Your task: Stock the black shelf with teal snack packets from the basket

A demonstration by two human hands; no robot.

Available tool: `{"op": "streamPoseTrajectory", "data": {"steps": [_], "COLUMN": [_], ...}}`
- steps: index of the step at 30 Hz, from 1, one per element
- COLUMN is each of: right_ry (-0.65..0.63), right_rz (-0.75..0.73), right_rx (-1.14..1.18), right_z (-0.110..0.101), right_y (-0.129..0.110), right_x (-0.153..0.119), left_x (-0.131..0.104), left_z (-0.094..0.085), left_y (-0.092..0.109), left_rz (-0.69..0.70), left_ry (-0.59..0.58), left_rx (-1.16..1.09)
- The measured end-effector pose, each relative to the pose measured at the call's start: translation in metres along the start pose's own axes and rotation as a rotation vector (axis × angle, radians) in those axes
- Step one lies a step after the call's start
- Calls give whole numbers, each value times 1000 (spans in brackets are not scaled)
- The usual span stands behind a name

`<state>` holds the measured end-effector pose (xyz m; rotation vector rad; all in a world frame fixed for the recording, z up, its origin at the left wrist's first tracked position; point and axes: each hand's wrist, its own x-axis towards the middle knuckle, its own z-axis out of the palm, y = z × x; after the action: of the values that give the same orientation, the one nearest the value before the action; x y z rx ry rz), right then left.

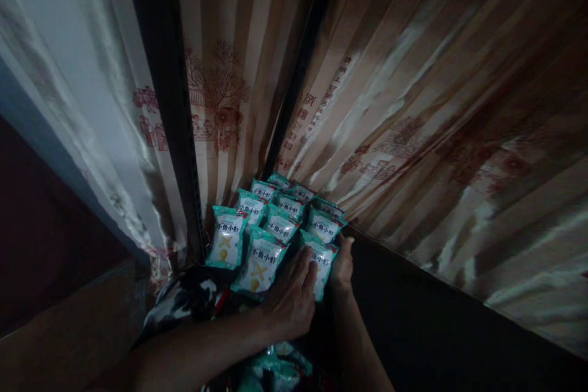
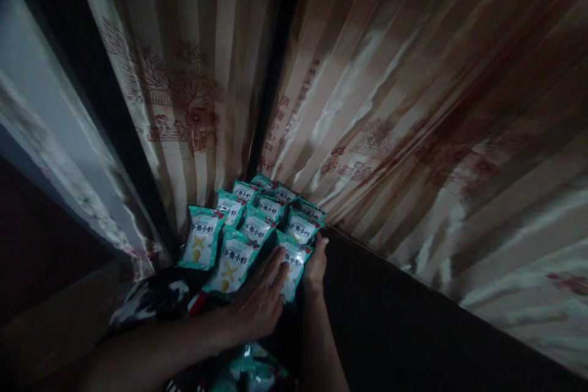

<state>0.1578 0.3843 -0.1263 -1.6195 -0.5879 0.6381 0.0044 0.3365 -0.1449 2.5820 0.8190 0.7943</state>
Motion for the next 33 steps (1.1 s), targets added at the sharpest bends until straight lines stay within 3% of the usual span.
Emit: {"op": "streamPoseTrajectory", "data": {"steps": [6,12,18,23,27,33], "right_ry": [38,22,32,13,67,80], "right_rz": [-47,35,16,-69,-130,-169], "right_rx": [-16,3,-26,-15,-13,-51], "right_z": [-7,-5,-3,-4,-8,-8], "right_y": [7,0,0,10,16,27], "right_x": [-10,-23,-22,-17,-18,-18], "left_x": [0,0,0,2,3,1], "left_z": [-1,-4,-4,-2,-2,3], "left_y": [0,3,2,1,1,-3], "left_rz": [6,0,-3,-2,-5,15], "left_ry": [-2,12,18,-7,-33,5], "left_rx": [-38,-36,-56,-46,-33,-6]}}
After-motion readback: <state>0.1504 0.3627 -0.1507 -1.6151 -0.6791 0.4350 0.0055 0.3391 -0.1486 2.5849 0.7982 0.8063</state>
